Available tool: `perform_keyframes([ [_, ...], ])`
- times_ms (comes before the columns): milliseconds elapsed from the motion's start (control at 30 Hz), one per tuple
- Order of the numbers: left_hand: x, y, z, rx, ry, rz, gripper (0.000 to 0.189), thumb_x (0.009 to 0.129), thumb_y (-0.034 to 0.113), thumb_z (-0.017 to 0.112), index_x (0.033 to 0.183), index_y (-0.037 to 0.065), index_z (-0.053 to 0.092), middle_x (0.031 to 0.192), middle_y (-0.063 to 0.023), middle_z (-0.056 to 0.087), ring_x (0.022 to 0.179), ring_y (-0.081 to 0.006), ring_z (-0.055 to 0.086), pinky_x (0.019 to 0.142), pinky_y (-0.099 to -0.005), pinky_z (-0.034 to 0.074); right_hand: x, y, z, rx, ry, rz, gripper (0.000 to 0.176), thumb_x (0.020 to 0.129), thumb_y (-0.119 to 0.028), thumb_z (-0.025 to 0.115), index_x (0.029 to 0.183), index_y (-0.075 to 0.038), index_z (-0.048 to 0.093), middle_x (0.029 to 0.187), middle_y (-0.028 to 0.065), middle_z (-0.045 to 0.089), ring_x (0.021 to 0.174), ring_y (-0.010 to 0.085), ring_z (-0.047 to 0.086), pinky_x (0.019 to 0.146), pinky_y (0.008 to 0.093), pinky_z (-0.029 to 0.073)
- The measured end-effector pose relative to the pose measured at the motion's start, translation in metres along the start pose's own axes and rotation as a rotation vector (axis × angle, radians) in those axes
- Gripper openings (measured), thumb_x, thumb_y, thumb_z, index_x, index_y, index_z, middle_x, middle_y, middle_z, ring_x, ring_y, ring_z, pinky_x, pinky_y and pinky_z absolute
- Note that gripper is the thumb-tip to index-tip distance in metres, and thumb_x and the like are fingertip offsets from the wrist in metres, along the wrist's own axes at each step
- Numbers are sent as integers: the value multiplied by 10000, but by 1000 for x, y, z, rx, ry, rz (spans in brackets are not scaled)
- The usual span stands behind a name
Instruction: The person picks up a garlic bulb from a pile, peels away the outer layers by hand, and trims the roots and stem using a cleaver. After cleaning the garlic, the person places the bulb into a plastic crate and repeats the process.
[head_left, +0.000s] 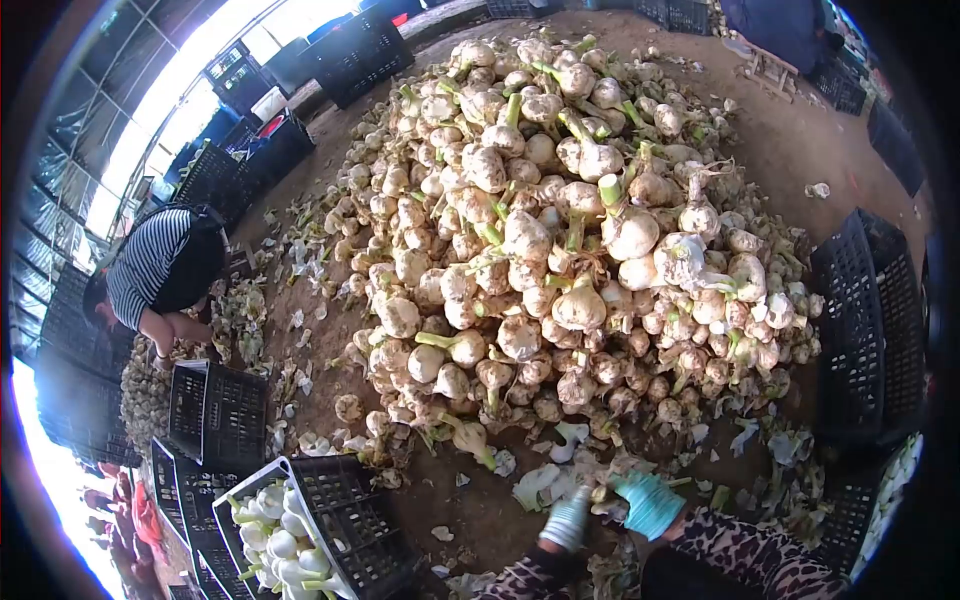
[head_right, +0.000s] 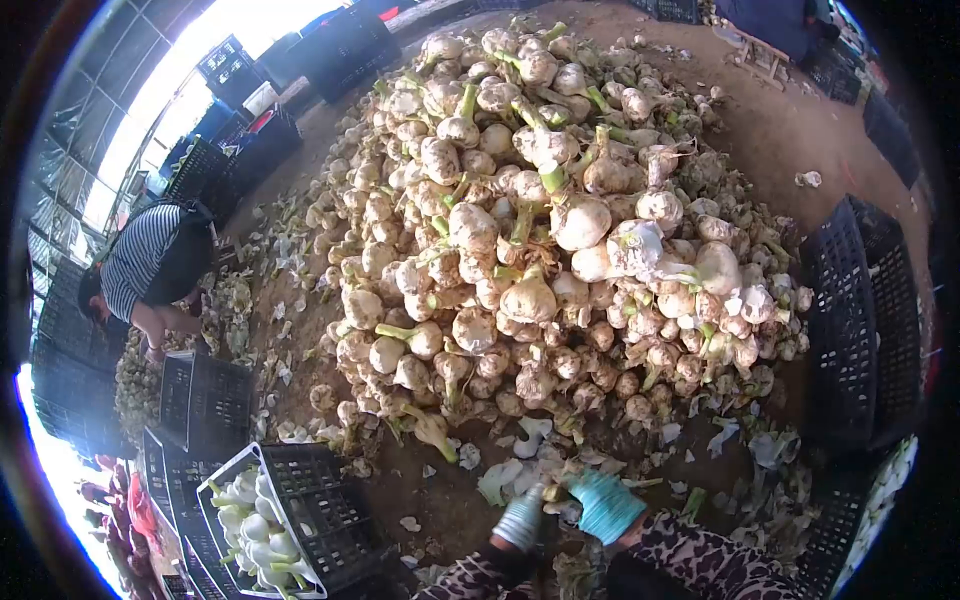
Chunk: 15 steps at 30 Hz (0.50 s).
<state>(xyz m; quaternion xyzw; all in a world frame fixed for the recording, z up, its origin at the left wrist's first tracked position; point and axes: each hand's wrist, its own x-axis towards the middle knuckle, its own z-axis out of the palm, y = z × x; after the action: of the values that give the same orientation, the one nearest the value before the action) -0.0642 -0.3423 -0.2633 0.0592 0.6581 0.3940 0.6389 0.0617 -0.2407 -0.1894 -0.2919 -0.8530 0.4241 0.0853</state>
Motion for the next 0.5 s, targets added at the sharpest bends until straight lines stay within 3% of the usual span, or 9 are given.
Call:
perform_keyframes([
  [67,-12,-10,2,109,-29,-248,426,836,412,478,992,22,551,747,-39,561,648,-131,527,582,-249,442,-7,-15,-15,408,-169,226,376,763,-300,572,1035,-41,551,966,190,578,839,309,570,703,369,448],
  [100,-23,-9,5,105,-38,-241,426,836,412,478,992,22,551,747,-39,561,648,-131,527,582,-249,442,-15,0,-3,242,-76,205,324,760,-285,578,965,-34,572,878,183,586,757,302,570,648,369,443],
  [167,-40,-8,8,313,115,348,470,793,381,545,1036,-20,513,703,-117,575,639,-249,562,589,-339,444,-21,2,3,135,147,184,242,753,-265,589,761,-23,595,663,178,561,602,308,551,541,378,424],
  [200,-48,-4,9,312,103,352,470,793,381,545,1036,-20,513,703,-117,575,639,-249,562,589,-339,444,-19,-3,8,126,154,190,242,753,-265,589,761,-23,595,663,178,561,602,308,551,541,378,424],
  [267,-68,16,17,463,132,968,457,701,208,661,1076,-7,514,703,-77,577,629,-217,550,603,-317,452,-28,-5,22,75,101,341,230,758,-251,583,732,-22,577,612,166,538,575,318,538,521,378,416],
  [300,-94,43,20,363,49,747,542,612,76,693,1113,-8,501,722,-75,577,633,-180,543,614,-283,454,-26,-10,21,139,58,265,228,761,-244,577,719,-21,570,610,164,539,571,318,538,516,382,412],
  [367,-71,0,2,347,76,792,483,631,30,650,1088,-35,510,737,-79,571,601,-155,526,556,-251,439,-26,-13,22,140,3,235,210,769,-218,556,711,-17,556,604,163,537,565,318,534,512,386,408],
  [400,-81,12,-2,248,-53,554,518,658,28,623,1143,-65,466,930,-79,559,791,-129,535,663,-250,474,-26,-15,25,155,96,117,184,759,-200,558,708,-23,558,603,162,536,564,327,528,514,398,405],
  [500,-104,30,-4,99,-170,308,517,712,64,579,1191,-38,414,939,-99,559,801,-158,537,715,-273,449,-34,-15,32,178,-18,265,150,680,-102,549,809,-32,584,697,181,576,677,349,564,596,402,430],
])
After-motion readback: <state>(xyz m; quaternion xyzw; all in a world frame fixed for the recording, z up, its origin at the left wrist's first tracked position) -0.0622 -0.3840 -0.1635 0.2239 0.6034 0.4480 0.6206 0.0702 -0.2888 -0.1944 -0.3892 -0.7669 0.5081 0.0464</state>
